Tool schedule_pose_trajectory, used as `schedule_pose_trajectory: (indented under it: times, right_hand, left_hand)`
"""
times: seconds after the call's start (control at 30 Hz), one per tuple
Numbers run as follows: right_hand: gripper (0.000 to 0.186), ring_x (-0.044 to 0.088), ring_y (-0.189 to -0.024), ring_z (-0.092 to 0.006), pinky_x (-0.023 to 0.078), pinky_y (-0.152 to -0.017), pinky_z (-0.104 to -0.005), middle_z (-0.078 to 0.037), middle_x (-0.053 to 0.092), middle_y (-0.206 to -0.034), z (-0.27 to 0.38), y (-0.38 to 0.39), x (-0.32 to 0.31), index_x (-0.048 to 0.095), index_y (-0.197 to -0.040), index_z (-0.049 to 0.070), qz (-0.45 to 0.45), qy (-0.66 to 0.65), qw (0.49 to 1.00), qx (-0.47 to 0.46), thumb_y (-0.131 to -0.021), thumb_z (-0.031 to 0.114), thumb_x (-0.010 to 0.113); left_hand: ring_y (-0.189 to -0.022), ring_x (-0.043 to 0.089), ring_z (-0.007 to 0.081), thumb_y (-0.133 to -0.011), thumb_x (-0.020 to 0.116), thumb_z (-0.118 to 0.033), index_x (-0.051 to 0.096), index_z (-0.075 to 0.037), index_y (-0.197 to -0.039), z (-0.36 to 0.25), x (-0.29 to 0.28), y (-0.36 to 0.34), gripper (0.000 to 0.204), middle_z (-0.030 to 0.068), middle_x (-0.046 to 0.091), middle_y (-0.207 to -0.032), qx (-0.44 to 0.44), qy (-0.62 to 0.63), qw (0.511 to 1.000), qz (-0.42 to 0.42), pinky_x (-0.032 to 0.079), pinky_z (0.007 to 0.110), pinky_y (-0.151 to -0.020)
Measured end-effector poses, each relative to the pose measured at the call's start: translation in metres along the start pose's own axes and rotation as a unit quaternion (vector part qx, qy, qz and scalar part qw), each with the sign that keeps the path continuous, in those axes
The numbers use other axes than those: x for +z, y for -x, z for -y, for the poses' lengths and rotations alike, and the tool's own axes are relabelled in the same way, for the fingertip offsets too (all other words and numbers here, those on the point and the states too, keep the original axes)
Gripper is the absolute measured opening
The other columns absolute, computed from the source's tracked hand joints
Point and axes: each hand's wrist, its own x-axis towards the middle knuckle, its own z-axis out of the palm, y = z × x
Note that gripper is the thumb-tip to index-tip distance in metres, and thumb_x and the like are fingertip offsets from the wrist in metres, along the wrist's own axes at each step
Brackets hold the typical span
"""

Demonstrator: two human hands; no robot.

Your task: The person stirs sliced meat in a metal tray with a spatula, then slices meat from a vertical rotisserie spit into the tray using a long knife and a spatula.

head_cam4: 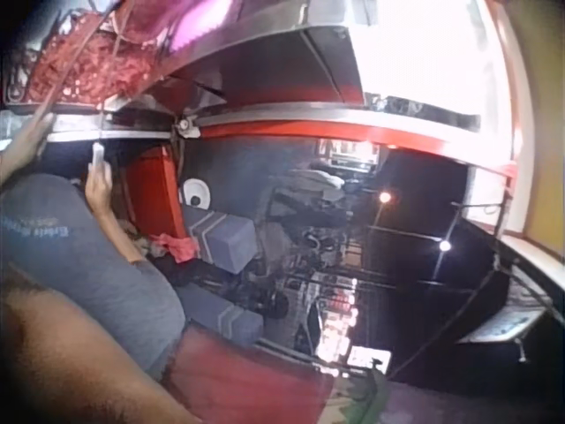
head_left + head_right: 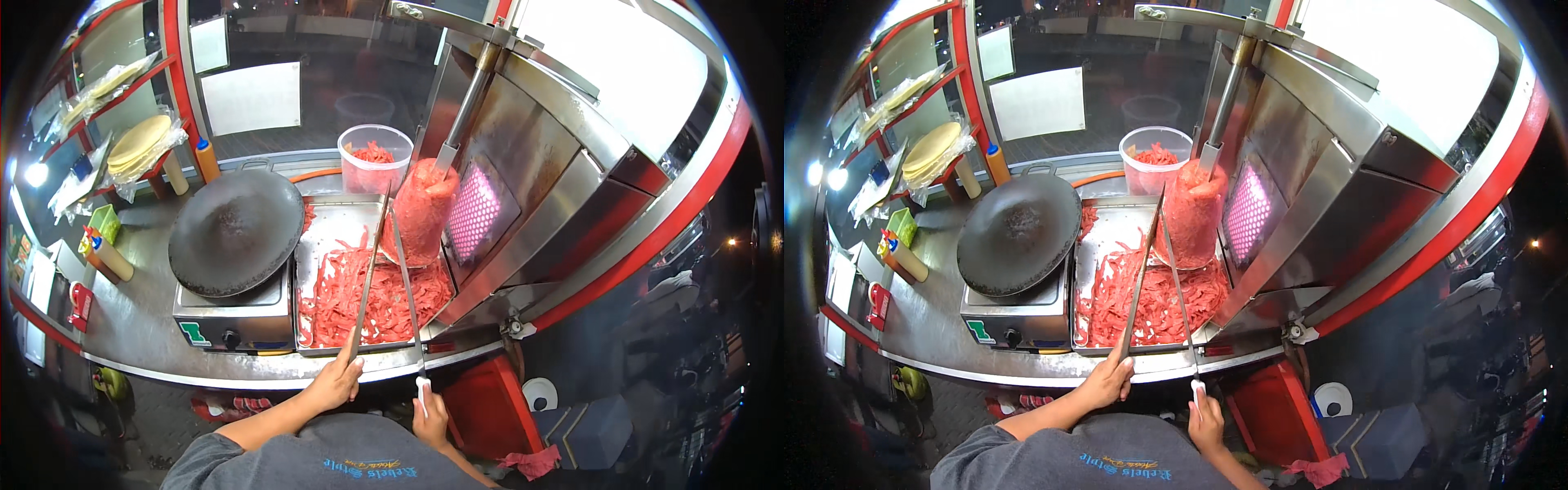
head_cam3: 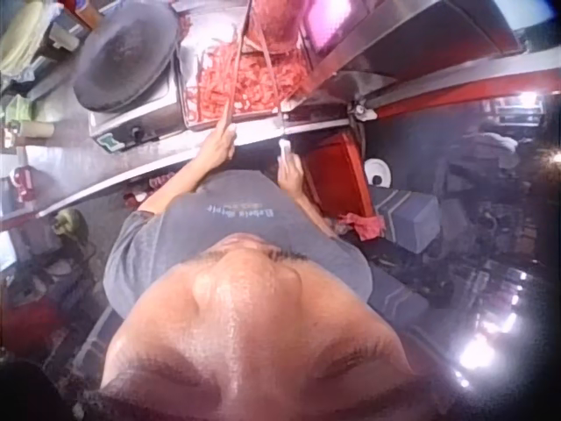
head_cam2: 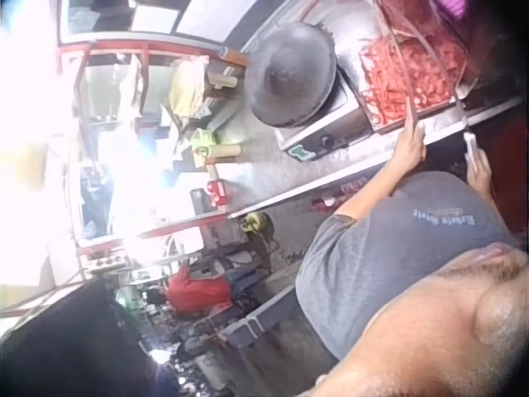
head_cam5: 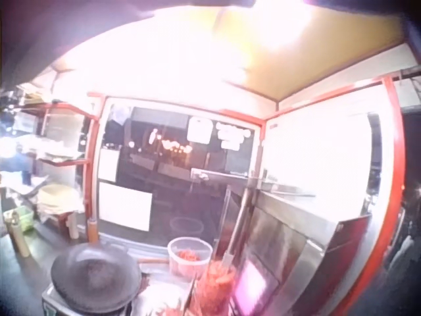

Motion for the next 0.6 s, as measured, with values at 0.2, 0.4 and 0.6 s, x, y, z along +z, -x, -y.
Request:
schedule_pose_trajectory:
  times: [0.2, 0.4, 0.6]
  right_hand:
    - [0.054, 0.065, -0.086, -0.0408, 0.055, -0.079, -0.0473, -0.022, 0.064, -0.099, 0.027, -0.095, 0.008, 0.056, -0.155, 0.008, 0.021, -0.019, 0.999, 0.018, -0.102, 0.008, 0.067]
    - [0.058, 0.067, -0.088, -0.0389, 0.056, -0.079, -0.0454, -0.022, 0.065, -0.099, 0.036, -0.024, -0.022, 0.054, -0.157, 0.007, 0.066, 0.019, 0.996, 0.050, -0.101, 0.007, 0.069]
    - [0.065, 0.070, -0.084, -0.0353, 0.058, -0.079, -0.0433, -0.023, 0.070, -0.107, 0.064, -0.076, -0.008, 0.047, -0.163, 0.009, 0.103, -0.099, 0.986, 0.090, -0.101, 0.006, 0.068]
  left_hand:
    - [-0.053, 0.051, 0.0140, -0.118, 0.036, -0.029, -0.007, -0.021, -0.174, -0.003, 0.009, -0.009, 0.070, 0.0027, 0.045, -0.078, 0.008, 0.012, 1.000, -0.018, 0.048, 0.031, -0.050]
    - [-0.056, 0.046, 0.0106, -0.118, 0.038, -0.043, 0.033, -0.022, -0.155, -0.013, 0.005, -0.029, 0.042, 0.0032, 0.045, -0.089, 0.008, 0.262, 0.965, 0.024, 0.048, 0.029, -0.051]
    - [-0.050, 0.036, 0.0040, -0.115, 0.041, -0.056, 0.047, -0.015, -0.103, -0.030, 0.000, -0.038, 0.043, -0.0039, 0.043, -0.077, -0.025, 0.460, 0.886, 0.052, 0.036, 0.021, -0.048]
